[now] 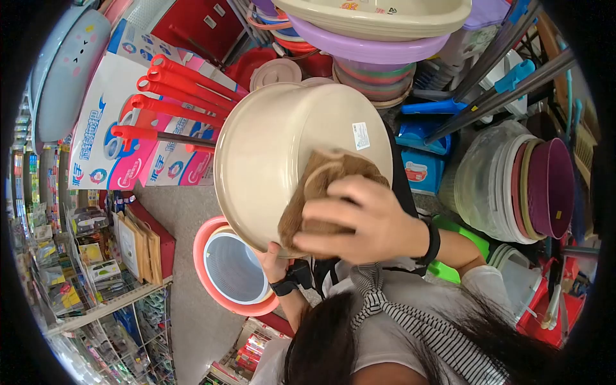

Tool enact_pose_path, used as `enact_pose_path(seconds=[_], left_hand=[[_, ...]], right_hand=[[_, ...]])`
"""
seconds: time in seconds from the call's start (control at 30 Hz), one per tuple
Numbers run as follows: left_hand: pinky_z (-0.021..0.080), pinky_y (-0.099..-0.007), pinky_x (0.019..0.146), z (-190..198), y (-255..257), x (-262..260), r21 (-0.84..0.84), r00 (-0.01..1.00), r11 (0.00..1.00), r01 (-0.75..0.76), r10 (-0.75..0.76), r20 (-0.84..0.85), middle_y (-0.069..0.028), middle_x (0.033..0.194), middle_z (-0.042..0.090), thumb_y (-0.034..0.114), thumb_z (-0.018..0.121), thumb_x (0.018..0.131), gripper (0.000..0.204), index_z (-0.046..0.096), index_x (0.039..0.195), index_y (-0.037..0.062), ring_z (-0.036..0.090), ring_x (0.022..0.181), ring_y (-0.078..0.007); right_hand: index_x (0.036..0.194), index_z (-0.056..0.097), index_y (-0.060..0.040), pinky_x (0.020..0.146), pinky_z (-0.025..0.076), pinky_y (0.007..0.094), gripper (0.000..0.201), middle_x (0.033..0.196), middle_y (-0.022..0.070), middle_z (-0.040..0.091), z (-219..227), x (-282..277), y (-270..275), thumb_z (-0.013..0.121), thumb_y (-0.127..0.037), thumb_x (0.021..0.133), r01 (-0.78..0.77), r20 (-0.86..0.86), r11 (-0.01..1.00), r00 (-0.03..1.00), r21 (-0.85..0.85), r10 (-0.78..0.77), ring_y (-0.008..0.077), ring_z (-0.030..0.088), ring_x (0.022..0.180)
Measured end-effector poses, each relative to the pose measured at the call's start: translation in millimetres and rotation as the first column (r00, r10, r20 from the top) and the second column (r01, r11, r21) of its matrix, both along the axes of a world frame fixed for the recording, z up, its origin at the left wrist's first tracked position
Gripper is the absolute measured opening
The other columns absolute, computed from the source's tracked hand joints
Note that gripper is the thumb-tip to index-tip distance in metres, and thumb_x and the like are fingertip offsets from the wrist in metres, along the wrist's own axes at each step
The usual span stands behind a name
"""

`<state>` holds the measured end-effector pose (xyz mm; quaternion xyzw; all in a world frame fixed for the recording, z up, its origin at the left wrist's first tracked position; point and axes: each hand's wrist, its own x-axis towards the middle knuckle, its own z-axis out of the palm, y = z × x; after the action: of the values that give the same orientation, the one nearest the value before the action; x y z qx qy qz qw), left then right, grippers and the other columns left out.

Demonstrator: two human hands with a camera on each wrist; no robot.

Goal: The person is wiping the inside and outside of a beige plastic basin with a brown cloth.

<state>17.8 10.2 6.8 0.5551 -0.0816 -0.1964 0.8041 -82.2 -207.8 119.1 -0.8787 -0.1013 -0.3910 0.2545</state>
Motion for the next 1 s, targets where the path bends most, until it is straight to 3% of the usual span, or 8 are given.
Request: enact_pose_path(seconds=[0.1, 0.27, 0.3, 0.43, 0.5, 0.77, 0.9, 1.0], left_hand=[[0.046, -0.0416, 0.096, -8, 2, 4, 0.051, 0.995, 0.998, -0.035, 0.039, -0.088, -0.0169, 0.131, 0.050, 0.034, 0.083, 0.071, 0.097, 0.027, 0.142, -0.0011, 0.055, 0.113, -0.0296], [0.048, -0.0402, 0.093, -37, 26, 4, 0.004, 0.997, 1.000, 0.018, -0.018, -0.073, -0.0167, 0.127, 0.052, 0.034, 0.084, 0.070, 0.097, 0.029, 0.142, -0.0006, 0.057, 0.109, -0.0294], [0.048, -0.0399, 0.092, -39, 28, 3, -0.005, 0.997, 1.000, 0.030, -0.030, -0.072, -0.0166, 0.126, 0.052, 0.035, 0.084, 0.070, 0.097, 0.029, 0.141, -0.0005, 0.057, 0.108, -0.0293], [0.050, -0.0387, 0.087, -30, 22, -6, -0.002, 0.993, 1.000, 0.010, -0.010, -0.115, -0.0153, 0.123, 0.054, 0.036, 0.085, 0.069, 0.097, 0.030, 0.140, -0.0001, 0.057, 0.106, -0.0281], [0.051, -0.0385, 0.081, -36, 19, -6, -0.035, 0.985, 0.993, -0.115, 0.109, -0.132, -0.0145, 0.121, 0.055, 0.037, 0.085, 0.068, 0.096, 0.032, 0.139, 0.0009, 0.057, 0.104, -0.0270], [0.049, -0.0413, 0.087, -31, 24, 1, -0.009, 0.991, 1.000, 0.008, -0.009, -0.132, -0.0154, 0.123, 0.054, 0.037, 0.084, 0.069, 0.094, 0.033, 0.139, 0.0002, 0.057, 0.107, -0.0288], [0.048, -0.0419, 0.090, -39, 26, 2, -0.064, 0.996, 0.998, -0.016, 0.011, -0.091, -0.0158, 0.125, 0.054, 0.035, 0.083, 0.071, 0.092, 0.033, 0.139, -0.0005, 0.056, 0.108, -0.0283], [0.044, -0.0438, 0.099, -35, 25, -2, -0.039, 0.997, 0.999, 0.036, -0.039, -0.061, -0.0150, 0.132, 0.050, 0.036, 0.080, 0.075, 0.090, 0.031, 0.141, -0.0003, 0.053, 0.116, -0.0308]], right_hand=[[0.105, 0.065, -0.0238, 0.081, 0.044, 0.0372, 0.028, 0.113, -0.0032, 0.057, 11, -5, 18, 0.060, -0.024, 0.078, -0.040, -0.083, 0.960, 0.996, -0.276, 0.018, 0.0190, 0.050, 0.093], [0.100, 0.067, -0.0302, 0.082, 0.045, 0.0387, 0.031, 0.115, -0.0014, 0.057, 18, 10, -2, 0.068, -0.024, 0.069, -0.014, -0.193, 0.996, 0.981, -0.094, -0.004, 0.0212, 0.051, 0.094], [0.097, 0.064, -0.0232, 0.078, 0.044, 0.0364, 0.026, 0.109, 0.0030, 0.055, 13, 20, -11, 0.066, -0.025, 0.072, 0.047, -0.095, 0.999, 0.994, -0.024, -0.049, 0.0239, 0.052, 0.092], [0.102, 0.069, -0.0195, 0.086, 0.047, 0.0398, 0.034, 0.110, 0.0062, 0.059, -6, 54, -62, 0.070, -0.012, 0.069, 0.148, -0.118, 0.974, 0.985, 0.168, -0.130, 0.0296, 0.053, 0.098], [0.101, 0.072, -0.0151, 0.091, 0.047, 0.0401, 0.031, 0.111, 0.0090, 0.062, -19, 61, -76, 0.070, -0.006, 0.072, 0.209, -0.152, 0.927, 0.974, 0.312, -0.168, 0.0306, 0.055, 0.103], [0.103, 0.069, -0.0149, 0.086, 0.047, 0.0376, 0.033, 0.112, 0.0075, 0.062, -22, 44, -81, 0.070, -0.008, 0.071, 0.354, -0.158, 0.891, 0.934, 0.286, -0.320, 0.0293, 0.056, 0.096], [0.103, 0.070, -0.0174, 0.087, 0.048, 0.0373, 0.037, 0.109, 0.0045, 0.062, -10, 35, -51, 0.071, -0.009, 0.068, 0.198, -0.148, 0.952, 0.975, 0.234, -0.166, 0.0280, 0.055, 0.099], [0.102, 0.070, -0.0168, 0.086, 0.048, 0.0374, 0.036, 0.109, 0.0040, 0.063, -19, 41, -68, 0.071, -0.008, 0.067, 0.275, -0.149, 0.939, 0.957, 0.208, -0.247, 0.0276, 0.055, 0.097]])
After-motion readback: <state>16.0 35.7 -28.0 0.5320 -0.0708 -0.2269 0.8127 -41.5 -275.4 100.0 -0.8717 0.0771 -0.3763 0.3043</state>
